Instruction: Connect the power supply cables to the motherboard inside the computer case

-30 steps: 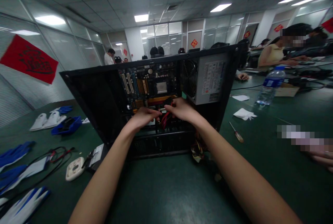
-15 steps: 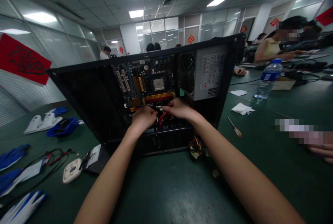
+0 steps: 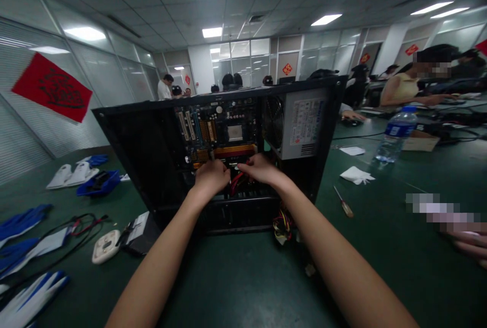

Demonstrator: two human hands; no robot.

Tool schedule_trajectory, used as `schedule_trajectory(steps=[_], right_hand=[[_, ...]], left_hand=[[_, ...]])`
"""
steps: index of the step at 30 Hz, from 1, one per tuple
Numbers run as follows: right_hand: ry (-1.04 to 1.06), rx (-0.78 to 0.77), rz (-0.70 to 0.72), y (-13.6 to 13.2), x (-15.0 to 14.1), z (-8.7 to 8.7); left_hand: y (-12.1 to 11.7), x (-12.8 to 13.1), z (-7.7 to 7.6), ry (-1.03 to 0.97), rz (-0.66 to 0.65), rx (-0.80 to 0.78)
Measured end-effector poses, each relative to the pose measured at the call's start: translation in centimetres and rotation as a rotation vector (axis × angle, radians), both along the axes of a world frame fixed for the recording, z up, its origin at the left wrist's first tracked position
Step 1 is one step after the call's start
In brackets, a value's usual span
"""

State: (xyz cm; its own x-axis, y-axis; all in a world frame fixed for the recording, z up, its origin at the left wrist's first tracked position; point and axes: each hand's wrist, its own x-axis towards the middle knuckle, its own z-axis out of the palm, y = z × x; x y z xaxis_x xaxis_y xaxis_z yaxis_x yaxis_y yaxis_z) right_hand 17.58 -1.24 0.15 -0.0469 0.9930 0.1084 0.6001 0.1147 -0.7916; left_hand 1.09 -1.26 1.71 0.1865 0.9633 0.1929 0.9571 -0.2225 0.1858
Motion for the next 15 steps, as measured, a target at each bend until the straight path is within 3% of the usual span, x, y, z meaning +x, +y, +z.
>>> schedule_trajectory(steps=[5,15], right_hand=[[-0.162,0.045,-0.015,0.39,0.04,-0.60],[-0.245,-0.006,-0.039,0.32,-0.32,-0.68]], left_hand=[[-0.40,0.69,-0.48,0.052,-0.027,0.039],[0.15,0.14,-1.07,0.043,-0.050,0.070]])
